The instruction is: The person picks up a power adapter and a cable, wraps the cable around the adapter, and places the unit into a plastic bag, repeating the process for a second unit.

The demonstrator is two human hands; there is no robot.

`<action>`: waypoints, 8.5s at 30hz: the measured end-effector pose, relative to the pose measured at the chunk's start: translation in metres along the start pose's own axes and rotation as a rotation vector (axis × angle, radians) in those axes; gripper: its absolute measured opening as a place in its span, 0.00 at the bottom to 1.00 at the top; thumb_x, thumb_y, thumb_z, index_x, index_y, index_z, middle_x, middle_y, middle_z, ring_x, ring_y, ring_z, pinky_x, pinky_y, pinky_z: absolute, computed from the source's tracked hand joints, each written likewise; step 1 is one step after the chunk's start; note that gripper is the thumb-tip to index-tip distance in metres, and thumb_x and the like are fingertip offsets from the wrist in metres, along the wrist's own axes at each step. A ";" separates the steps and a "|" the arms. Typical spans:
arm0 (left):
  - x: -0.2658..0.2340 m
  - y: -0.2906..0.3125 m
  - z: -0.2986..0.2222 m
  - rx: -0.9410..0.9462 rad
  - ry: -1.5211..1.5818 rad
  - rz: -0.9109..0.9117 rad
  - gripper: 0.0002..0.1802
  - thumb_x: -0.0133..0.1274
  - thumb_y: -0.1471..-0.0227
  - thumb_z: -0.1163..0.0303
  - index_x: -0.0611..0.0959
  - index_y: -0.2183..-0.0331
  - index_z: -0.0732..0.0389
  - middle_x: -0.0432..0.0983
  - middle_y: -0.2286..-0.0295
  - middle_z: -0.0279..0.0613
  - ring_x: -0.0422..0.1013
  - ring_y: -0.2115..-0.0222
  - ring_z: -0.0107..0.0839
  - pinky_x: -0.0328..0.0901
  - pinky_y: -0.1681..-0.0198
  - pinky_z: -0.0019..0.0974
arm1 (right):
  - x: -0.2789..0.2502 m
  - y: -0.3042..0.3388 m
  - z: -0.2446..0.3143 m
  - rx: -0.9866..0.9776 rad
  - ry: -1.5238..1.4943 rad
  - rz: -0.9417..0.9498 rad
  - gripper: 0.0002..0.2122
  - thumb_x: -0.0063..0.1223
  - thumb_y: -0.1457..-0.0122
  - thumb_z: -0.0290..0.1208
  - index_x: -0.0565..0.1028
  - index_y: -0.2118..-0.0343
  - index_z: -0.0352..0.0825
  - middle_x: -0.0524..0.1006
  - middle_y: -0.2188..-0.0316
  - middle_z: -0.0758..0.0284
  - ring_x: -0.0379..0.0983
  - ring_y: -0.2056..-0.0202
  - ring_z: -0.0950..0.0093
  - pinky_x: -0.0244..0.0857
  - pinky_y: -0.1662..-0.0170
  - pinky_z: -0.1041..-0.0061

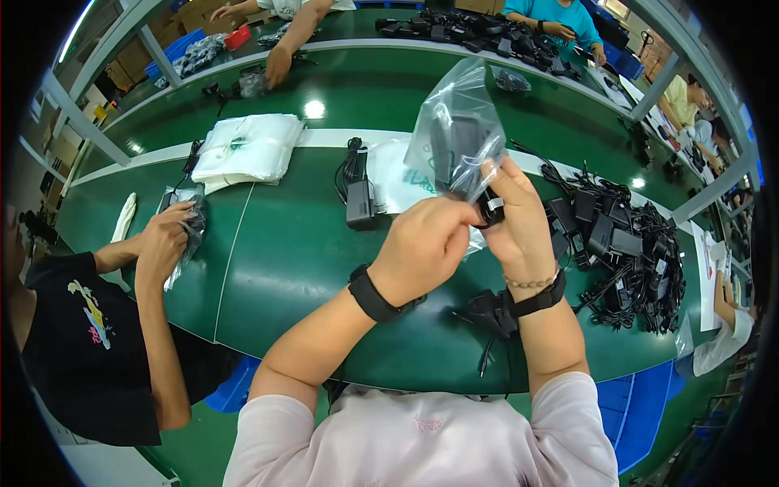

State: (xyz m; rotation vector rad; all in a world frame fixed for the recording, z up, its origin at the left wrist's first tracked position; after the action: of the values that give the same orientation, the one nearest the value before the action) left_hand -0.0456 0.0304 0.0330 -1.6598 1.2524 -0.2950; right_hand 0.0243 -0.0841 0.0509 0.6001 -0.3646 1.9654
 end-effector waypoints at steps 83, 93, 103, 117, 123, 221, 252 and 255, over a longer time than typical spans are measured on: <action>-0.028 0.052 0.066 -1.194 1.422 -0.329 0.18 0.52 0.55 0.78 0.73 0.58 0.61 0.73 0.63 0.38 0.69 0.62 0.31 0.63 0.57 0.37 | 0.006 -0.027 -0.020 0.049 0.338 0.201 0.18 0.52 0.49 0.24 0.69 0.53 0.30 0.76 0.70 0.60 0.71 0.72 0.78 0.65 0.68 0.81; -0.042 0.051 0.068 -1.075 1.318 -0.550 0.16 0.52 0.54 0.77 0.73 0.59 0.61 0.72 0.64 0.37 0.68 0.62 0.31 0.61 0.53 0.37 | 0.019 -0.006 -0.062 -0.348 0.665 0.250 0.29 0.52 0.51 0.17 0.56 0.44 0.32 0.73 0.75 0.64 0.70 0.73 0.79 0.65 0.66 0.82; -0.034 0.046 0.056 -1.045 1.430 -0.393 0.17 0.56 0.54 0.71 0.73 0.59 0.60 0.71 0.61 0.37 0.67 0.60 0.30 0.60 0.53 0.37 | 0.002 -0.018 -0.004 -0.485 0.529 0.046 0.33 0.56 0.49 0.31 0.52 0.43 0.34 0.73 0.67 0.62 0.69 0.66 0.76 0.63 0.60 0.80; 0.001 0.032 0.030 -0.842 1.042 -0.282 0.24 0.59 0.56 0.71 0.72 0.56 0.62 0.70 0.60 0.37 0.66 0.59 0.26 0.62 0.56 0.33 | 0.013 -0.003 -0.049 -0.082 0.260 0.070 0.13 0.46 0.43 0.35 0.72 0.61 0.29 0.75 0.65 0.66 0.71 0.63 0.75 0.62 0.61 0.80; -0.025 0.013 0.035 -0.831 0.702 -0.271 0.19 0.57 0.54 0.71 0.75 0.58 0.64 0.69 0.60 0.38 0.68 0.64 0.26 0.64 0.60 0.29 | -0.004 -0.003 -0.035 -0.776 1.111 0.073 0.12 0.46 0.43 0.33 0.75 0.69 0.28 0.76 0.71 0.65 0.72 0.68 0.74 0.64 0.63 0.78; 0.043 0.009 -0.004 -1.102 1.467 0.443 0.23 0.47 0.46 0.56 0.71 0.55 0.61 0.72 0.62 0.48 0.71 0.63 0.37 0.65 0.59 0.36 | -0.068 0.029 0.220 -0.735 0.568 -0.047 0.14 0.50 0.44 0.35 0.70 0.58 0.33 0.73 0.68 0.71 0.71 0.70 0.80 0.67 0.67 0.82; -0.003 0.051 0.028 -1.036 1.057 -0.451 0.21 0.54 0.49 0.62 0.62 0.58 0.55 0.68 0.64 0.36 0.67 0.65 0.23 0.68 0.67 0.33 | -0.023 0.025 -0.033 -0.514 0.260 -0.038 0.09 0.50 0.47 0.21 0.64 0.64 0.30 0.65 0.59 0.61 0.74 0.67 0.68 0.71 0.60 0.71; -0.004 0.051 0.033 -0.992 1.053 -0.507 0.20 0.54 0.49 0.62 0.63 0.59 0.55 0.68 0.64 0.36 0.68 0.64 0.25 0.68 0.68 0.34 | -0.023 0.025 -0.038 -0.288 0.153 0.100 0.10 0.51 0.49 0.20 0.63 0.65 0.31 0.64 0.59 0.61 0.74 0.66 0.67 0.71 0.59 0.70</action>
State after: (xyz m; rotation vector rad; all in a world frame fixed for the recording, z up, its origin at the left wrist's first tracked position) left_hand -0.0550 0.0541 -0.0229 -2.8673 1.8701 -1.0919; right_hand 0.0003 -0.0932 0.0065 0.2497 -0.5787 1.9918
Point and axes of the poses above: each hand's wrist, its own y-axis away from the middle knuckle, its own x-axis out of the palm, z = x × y, the point moved 1 cm from there along -y, towards the middle knuckle
